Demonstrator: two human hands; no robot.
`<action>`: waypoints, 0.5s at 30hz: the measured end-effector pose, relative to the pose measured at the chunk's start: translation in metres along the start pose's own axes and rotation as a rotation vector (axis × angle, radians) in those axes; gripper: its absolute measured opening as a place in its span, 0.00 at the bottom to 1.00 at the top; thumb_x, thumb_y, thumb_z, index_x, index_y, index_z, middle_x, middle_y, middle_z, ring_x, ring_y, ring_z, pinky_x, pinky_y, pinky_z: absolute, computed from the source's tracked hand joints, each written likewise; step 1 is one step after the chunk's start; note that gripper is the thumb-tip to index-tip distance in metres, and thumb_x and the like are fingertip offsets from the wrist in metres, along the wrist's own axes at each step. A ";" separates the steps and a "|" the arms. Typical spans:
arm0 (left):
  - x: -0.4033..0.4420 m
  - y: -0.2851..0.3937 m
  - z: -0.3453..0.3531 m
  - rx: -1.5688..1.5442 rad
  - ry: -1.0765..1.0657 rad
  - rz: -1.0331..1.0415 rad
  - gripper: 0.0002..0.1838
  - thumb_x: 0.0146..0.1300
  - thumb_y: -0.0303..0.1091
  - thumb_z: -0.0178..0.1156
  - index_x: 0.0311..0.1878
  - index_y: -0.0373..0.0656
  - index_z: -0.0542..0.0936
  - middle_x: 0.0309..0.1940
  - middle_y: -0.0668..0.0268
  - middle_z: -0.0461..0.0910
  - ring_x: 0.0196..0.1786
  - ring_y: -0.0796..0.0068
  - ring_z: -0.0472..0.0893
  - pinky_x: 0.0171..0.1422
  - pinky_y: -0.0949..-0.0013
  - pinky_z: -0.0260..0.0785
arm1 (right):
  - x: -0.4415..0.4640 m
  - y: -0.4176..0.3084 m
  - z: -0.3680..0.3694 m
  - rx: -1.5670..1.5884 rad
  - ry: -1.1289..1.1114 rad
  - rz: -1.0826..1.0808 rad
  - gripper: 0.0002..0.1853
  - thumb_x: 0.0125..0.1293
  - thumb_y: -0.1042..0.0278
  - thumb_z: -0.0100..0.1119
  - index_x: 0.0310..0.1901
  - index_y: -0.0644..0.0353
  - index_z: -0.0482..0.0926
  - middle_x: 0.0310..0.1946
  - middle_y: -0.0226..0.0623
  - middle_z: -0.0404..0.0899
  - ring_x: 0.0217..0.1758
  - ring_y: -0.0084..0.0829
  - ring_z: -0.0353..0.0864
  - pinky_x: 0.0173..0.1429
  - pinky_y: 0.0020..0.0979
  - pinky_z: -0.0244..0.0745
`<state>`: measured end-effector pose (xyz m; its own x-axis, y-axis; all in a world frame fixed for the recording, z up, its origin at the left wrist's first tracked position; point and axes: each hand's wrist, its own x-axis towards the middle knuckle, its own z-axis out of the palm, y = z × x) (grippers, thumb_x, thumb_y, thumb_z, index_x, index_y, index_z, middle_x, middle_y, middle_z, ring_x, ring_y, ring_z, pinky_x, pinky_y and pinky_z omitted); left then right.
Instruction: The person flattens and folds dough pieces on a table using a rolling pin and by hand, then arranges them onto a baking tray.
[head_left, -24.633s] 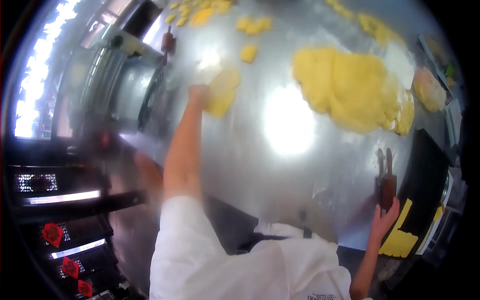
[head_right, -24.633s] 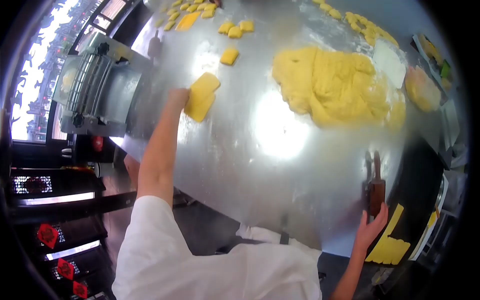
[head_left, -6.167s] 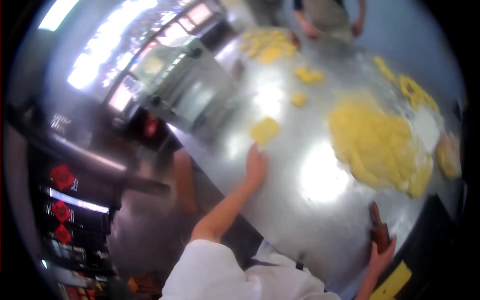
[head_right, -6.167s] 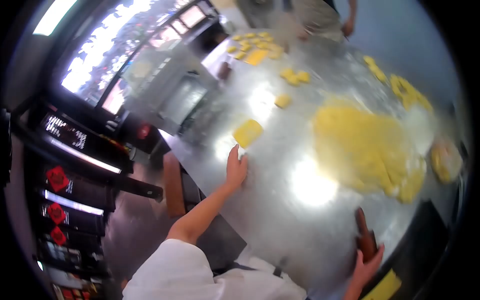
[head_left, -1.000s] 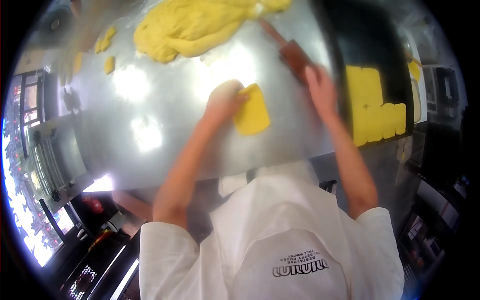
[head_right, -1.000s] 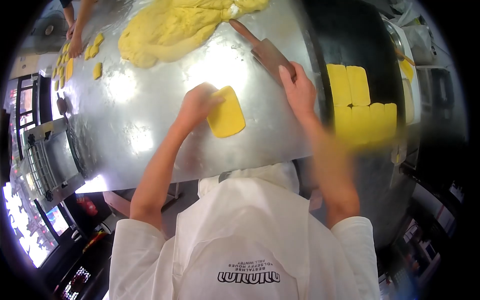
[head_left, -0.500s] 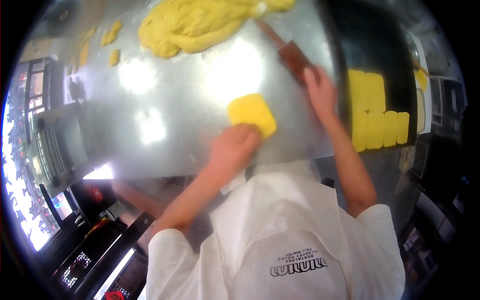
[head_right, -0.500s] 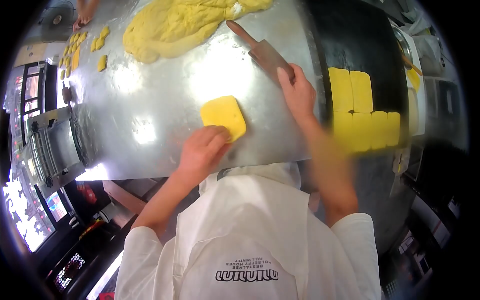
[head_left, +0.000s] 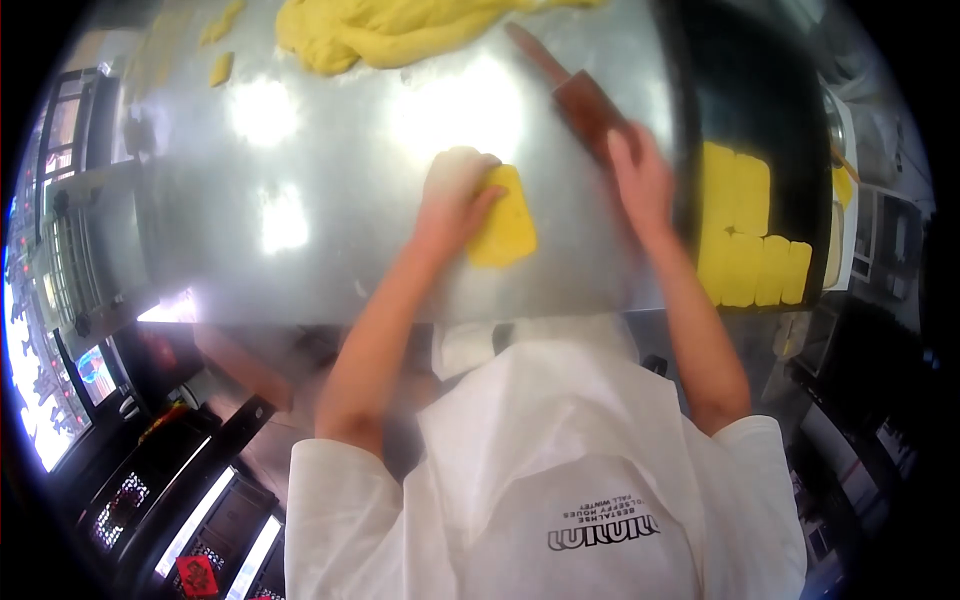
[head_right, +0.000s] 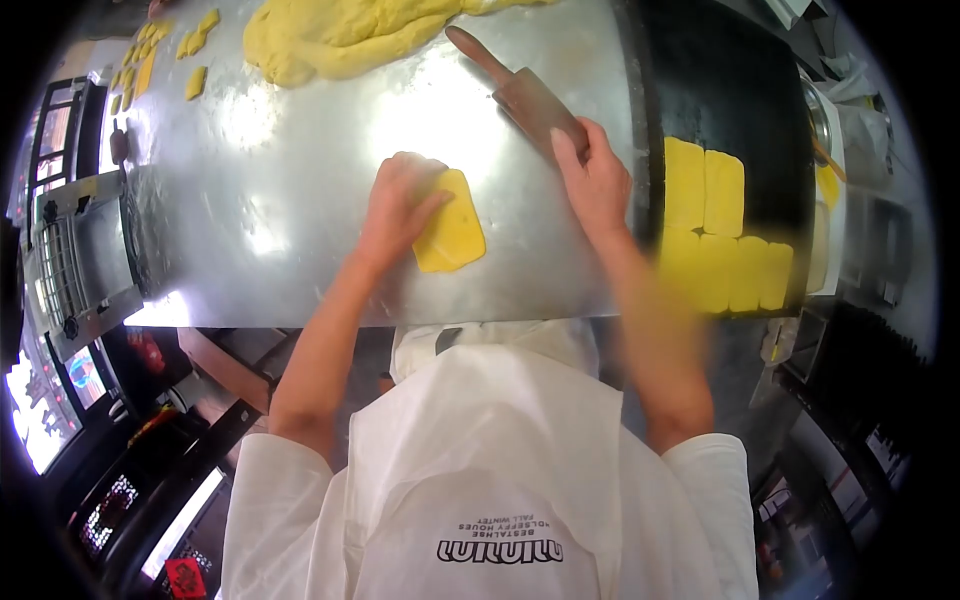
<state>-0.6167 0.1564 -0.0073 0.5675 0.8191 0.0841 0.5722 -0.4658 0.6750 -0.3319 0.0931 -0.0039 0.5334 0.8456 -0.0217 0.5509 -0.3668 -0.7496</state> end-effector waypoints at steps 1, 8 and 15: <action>0.001 -0.002 -0.001 0.005 -0.025 -0.008 0.24 0.62 0.32 0.74 0.61 0.43 0.82 0.56 0.53 0.79 0.64 0.46 0.75 0.69 0.52 0.70 | 0.000 0.000 0.000 0.001 -0.003 -0.008 0.28 0.73 0.38 0.62 0.63 0.50 0.82 0.45 0.39 0.89 0.47 0.42 0.88 0.56 0.38 0.80; 0.007 0.060 0.021 0.260 0.187 0.016 0.41 0.65 0.41 0.71 0.75 0.30 0.66 0.74 0.43 0.67 0.76 0.37 0.65 0.81 0.43 0.57 | 0.003 0.004 0.002 0.014 -0.013 -0.007 0.28 0.72 0.39 0.65 0.63 0.50 0.82 0.43 0.38 0.89 0.46 0.38 0.88 0.55 0.35 0.80; -0.017 0.056 0.060 0.327 0.046 -0.026 0.52 0.71 0.61 0.61 0.80 0.24 0.57 0.81 0.38 0.57 0.82 0.35 0.57 0.86 0.40 0.48 | -0.002 -0.006 -0.004 0.007 -0.072 0.012 0.29 0.70 0.41 0.69 0.64 0.51 0.82 0.45 0.36 0.90 0.47 0.34 0.88 0.57 0.33 0.80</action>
<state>-0.5586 0.0967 -0.0150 0.5273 0.8428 0.1080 0.7499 -0.5214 0.4071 -0.3336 0.0920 0.0029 0.4919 0.8671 -0.0782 0.5399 -0.3743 -0.7540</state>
